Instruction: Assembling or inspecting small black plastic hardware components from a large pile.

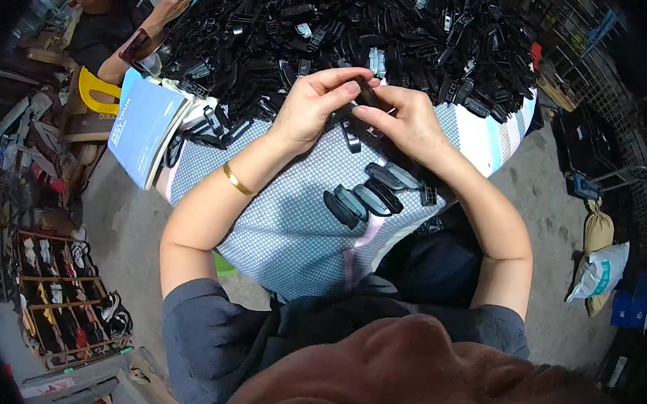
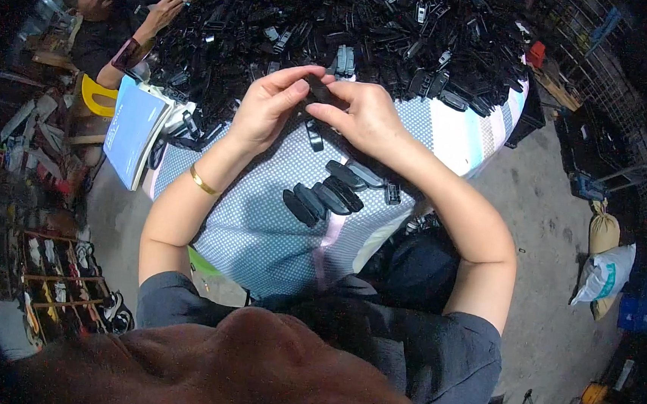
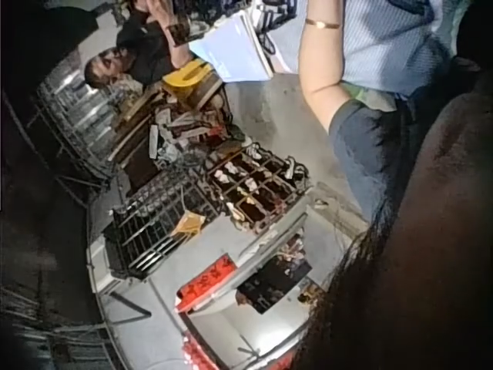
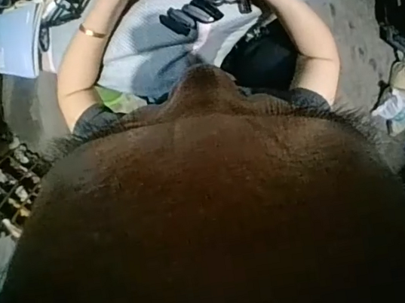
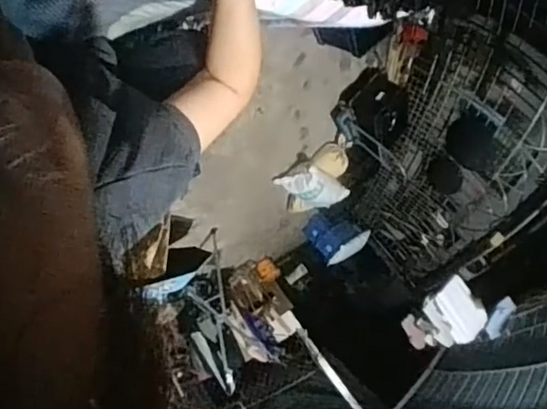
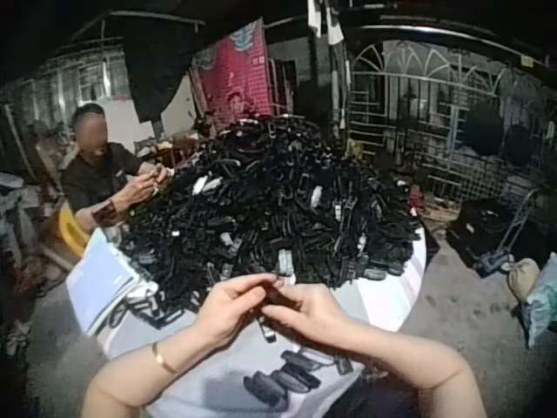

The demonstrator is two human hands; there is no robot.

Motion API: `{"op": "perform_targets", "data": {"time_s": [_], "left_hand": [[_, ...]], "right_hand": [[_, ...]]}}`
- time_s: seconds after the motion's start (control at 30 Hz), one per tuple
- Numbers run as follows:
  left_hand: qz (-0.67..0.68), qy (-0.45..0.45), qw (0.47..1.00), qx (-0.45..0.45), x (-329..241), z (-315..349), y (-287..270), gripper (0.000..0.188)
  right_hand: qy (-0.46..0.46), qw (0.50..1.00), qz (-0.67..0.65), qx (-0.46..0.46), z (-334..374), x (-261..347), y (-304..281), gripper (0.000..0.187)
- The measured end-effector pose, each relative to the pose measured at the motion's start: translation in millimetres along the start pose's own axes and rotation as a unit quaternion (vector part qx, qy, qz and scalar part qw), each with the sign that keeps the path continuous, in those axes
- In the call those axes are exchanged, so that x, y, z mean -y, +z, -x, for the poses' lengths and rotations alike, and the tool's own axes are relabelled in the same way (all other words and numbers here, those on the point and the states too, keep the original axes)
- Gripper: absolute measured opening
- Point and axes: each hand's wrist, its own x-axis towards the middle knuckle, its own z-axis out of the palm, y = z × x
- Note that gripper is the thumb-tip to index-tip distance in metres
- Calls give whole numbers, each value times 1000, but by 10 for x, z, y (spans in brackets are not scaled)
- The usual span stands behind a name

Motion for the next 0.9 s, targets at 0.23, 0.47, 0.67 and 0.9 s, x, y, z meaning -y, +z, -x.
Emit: {"op": "perform_targets", "data": {"time_s": [0.23, 0.47, 0.67, 0.9], "left_hand": [[-63, 35, 997, 1, -34, 32, -6, 24], [-276, -21, 960, 51, -246, -33, 25, 27], [-562, 45, 788, 249, -287, 113, -6, 33], [-478, 37, 870, 115, -40, 57, 119, 25]], "right_hand": [[-59, 996, 38, -47, 48, 45, 35, 27], [-26, 961, 231, 151, -26, -13, -327, 27], [-9, 929, 92, 359, 39, 36, -520, 32], [38, 944, 192, 265, -51, 37, -447, 48]]}}
